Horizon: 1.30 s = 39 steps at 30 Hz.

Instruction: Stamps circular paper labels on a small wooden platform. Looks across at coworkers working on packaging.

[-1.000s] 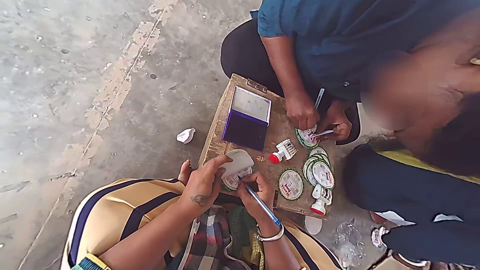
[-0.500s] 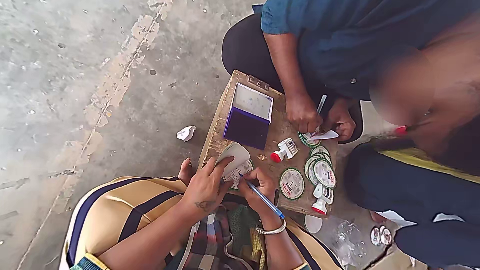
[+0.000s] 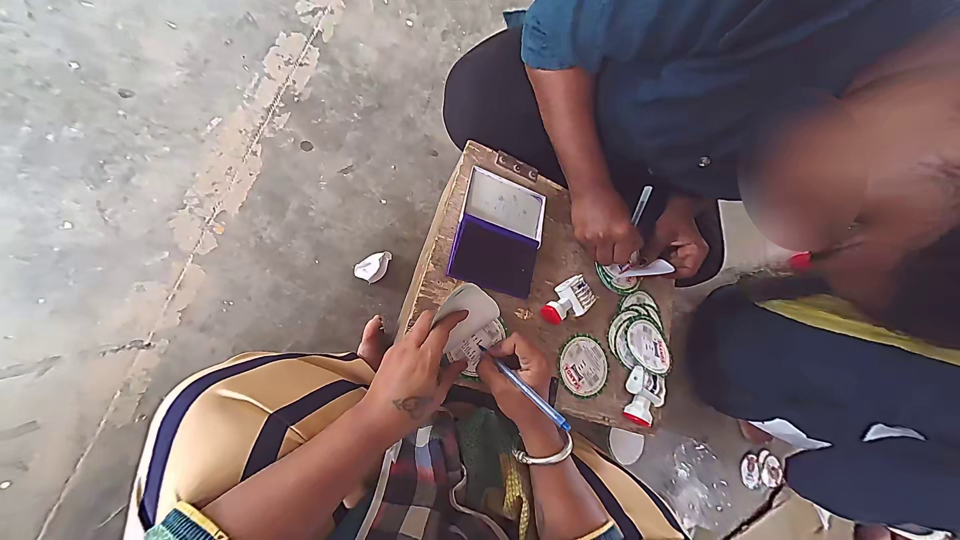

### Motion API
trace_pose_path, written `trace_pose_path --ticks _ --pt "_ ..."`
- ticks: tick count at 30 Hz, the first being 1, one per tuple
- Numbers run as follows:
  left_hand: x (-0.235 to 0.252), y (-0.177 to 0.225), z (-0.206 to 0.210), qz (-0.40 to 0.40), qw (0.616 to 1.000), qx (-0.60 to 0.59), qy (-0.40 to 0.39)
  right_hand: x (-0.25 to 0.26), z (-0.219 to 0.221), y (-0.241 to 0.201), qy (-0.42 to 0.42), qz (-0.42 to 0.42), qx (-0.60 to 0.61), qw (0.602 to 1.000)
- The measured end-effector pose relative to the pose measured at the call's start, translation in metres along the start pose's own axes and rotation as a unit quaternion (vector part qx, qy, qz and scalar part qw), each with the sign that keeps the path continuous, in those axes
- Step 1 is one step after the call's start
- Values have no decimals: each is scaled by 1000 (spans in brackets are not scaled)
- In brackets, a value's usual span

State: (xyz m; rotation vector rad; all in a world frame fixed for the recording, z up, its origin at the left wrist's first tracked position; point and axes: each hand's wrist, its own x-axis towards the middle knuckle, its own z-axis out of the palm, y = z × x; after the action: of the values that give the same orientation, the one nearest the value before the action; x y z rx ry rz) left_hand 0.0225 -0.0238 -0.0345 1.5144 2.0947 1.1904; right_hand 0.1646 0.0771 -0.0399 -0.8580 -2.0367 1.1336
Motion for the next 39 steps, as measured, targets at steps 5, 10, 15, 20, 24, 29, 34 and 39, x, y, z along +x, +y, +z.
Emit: trace_pose_path --ticks 5,10,15,20,24,29,34,39 --pt "0 -1 0 -5 1000 -7 0 0 3 0 -1 8 6 1000" --pt "0 -1 1 -7 1000 -6 4 1 6 0 19 23 -3 1000" --pt "0 -1 1 -1 1000 -8 3 0 4 0 7 17 10 1000" --pt "0 -1 1 -3 1000 -5 4 1 5 -1 10 28 -1 1000" --pt "2 -1 0 -3 1000 -7 1 2 6 1 12 28 5 1000" --pt "1 -2 1 7 1000 1 7 3 8 -2 24 52 -22 998" --pt "0 -1 1 2 1000 0 2 2 8 -2 31 47 -19 998" --pt "0 1 0 -12 1000 -3 -2 1 8 -2 20 39 -6 999"
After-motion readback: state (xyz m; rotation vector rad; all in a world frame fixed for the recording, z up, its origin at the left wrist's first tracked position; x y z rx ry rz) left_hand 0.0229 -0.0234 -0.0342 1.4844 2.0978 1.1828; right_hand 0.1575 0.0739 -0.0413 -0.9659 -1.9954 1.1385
